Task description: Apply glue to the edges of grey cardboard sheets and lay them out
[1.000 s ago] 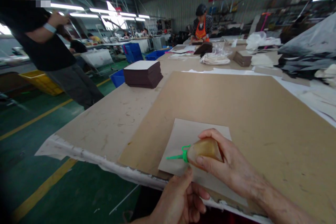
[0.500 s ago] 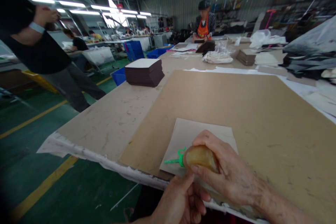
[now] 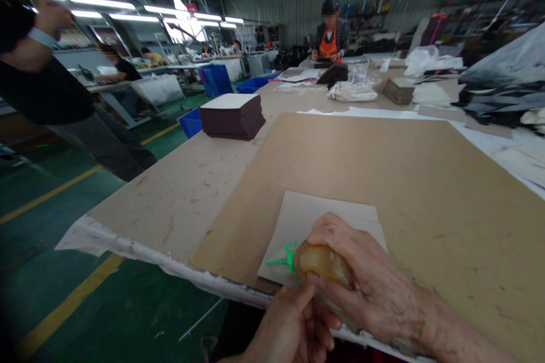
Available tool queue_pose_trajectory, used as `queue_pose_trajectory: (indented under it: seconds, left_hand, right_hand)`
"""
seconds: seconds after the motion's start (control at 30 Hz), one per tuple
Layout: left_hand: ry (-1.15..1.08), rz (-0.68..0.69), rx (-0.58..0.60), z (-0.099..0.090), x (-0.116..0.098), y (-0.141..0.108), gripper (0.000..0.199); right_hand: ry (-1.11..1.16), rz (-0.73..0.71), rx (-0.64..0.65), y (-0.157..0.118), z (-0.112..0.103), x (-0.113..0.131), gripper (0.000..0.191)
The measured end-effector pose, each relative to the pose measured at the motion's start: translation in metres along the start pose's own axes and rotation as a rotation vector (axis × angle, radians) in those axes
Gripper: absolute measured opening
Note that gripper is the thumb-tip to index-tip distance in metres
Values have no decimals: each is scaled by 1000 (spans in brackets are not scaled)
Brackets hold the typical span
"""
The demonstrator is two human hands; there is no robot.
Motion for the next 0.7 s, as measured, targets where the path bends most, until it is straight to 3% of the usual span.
queue_pose_trajectory:
  seconds: [0.33,0.47,0.7]
  left_hand:
    - [11,34,44,-3,4,5,75]
    - [-6,64,89,-1,4,7,71]
    - [103,-22,19,-6,10,8,67]
  right_hand:
    - [-33,18,11,-3,-2,-1,28]
    - [-54,-11,10,-2,-2,3,30]
    - [-78,-20,-50,3,-7,-8,25]
Point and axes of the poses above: each hand's wrist, its own y-axis towards the middle knuckle, its own z-axis out of the palm, x = y × z, the point moved 9 cm from there along y, towards the middle knuckle, and after that the axes turned 4 degrees about y, right-handed, at the moved point
